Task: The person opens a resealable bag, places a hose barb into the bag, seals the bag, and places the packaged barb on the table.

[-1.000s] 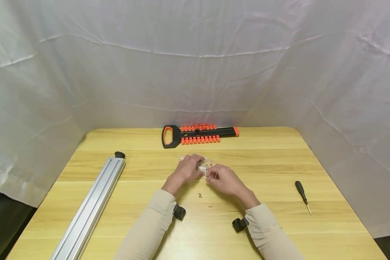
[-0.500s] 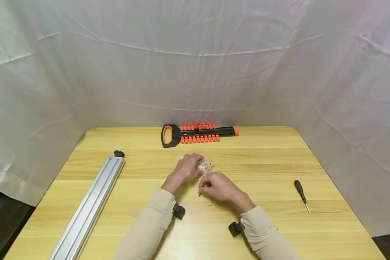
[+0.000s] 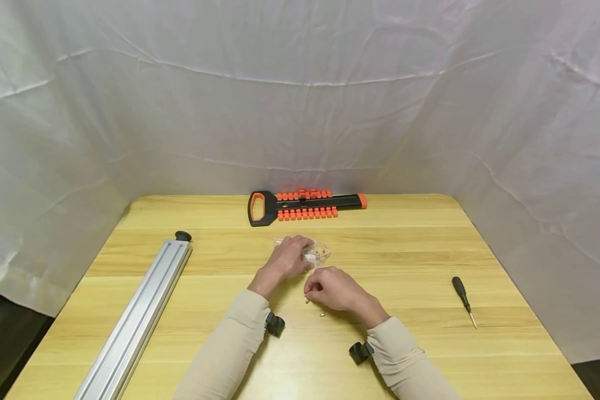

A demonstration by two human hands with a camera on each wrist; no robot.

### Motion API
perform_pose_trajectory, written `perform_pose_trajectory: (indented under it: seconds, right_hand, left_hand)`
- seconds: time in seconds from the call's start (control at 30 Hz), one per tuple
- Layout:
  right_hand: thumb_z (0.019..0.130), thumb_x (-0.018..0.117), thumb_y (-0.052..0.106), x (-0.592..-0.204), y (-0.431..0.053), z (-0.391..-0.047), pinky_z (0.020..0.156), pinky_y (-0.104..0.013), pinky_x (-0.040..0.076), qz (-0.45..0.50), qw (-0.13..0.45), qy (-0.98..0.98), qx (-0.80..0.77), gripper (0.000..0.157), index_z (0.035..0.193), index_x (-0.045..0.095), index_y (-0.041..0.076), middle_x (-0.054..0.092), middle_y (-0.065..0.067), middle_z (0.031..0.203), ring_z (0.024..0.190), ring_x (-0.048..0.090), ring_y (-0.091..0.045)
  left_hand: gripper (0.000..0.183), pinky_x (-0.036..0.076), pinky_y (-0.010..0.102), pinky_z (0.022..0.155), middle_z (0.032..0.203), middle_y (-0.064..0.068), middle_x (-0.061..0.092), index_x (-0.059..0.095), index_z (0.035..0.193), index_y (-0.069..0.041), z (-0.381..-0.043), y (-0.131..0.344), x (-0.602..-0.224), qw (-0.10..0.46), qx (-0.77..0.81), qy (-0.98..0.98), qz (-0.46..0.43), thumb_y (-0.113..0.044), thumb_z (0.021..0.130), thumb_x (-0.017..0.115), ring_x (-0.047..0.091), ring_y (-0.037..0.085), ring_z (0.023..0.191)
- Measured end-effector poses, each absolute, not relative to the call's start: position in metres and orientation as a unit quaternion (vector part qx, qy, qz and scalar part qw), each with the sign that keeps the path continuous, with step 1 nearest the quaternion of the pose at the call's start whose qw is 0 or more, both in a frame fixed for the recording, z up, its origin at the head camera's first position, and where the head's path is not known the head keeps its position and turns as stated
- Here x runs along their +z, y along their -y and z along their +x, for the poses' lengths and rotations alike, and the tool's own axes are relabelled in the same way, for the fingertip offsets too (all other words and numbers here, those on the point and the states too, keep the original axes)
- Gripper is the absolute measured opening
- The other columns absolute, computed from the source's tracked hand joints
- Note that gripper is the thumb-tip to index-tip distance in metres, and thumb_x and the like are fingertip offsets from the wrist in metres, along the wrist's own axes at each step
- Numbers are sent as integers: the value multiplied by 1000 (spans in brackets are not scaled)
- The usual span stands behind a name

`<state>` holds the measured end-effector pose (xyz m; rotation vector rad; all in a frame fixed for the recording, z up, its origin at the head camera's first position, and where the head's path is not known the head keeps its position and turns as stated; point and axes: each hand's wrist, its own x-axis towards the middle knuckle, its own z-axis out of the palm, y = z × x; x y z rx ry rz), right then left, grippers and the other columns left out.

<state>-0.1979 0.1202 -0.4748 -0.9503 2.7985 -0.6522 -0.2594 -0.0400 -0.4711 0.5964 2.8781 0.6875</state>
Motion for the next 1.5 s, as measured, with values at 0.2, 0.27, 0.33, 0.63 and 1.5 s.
perform_pose_trajectory:
  seconds: [0.2,0.27,0.33,0.63,1.5]
  right_hand:
    - [88,68,23,-475,-120,-198,75,-24,49,-326,51,-924,-195,7,82,70,26,62,17,81,75,55,1]
    - [89,66,21,-474,-121,-197,74,-24,48,-330,53,-923,-192,8,82,68,25,61,16,81,75,54,0]
    - [90,64,20,-472,-122,-196,74,-24,49,-332,56,-921,-197,8,84,67,23,60,15,81,75,54,-2]
    - [94,59,19,-471,-133,-201,77,-25,50,-279,40,-929,-240,8,90,65,21,60,13,85,79,54,-3]
    - [96,57,15,-475,-139,-242,73,-32,48,-103,-11,-950,-294,11,90,67,15,62,-1,88,79,55,-15]
  left_hand:
    - [53,42,42,103,139,-1,55,55,135,-18,-260,40,-471,62,227,-951,198,-29,86,73,49,24,122]
    - [53,42,42,103,139,-1,55,55,135,-18,-260,40,-471,62,228,-951,199,-29,87,72,49,24,123]
    - [53,42,42,103,140,-1,54,55,136,-18,-260,40,-471,64,228,-951,200,-29,87,72,49,24,123]
    - [52,43,41,102,138,0,56,56,134,-18,-261,40,-471,56,230,-951,199,-28,86,73,50,24,121]
    - [52,44,41,100,136,2,57,57,133,-15,-260,41,-474,51,242,-946,209,-29,86,73,51,25,119]
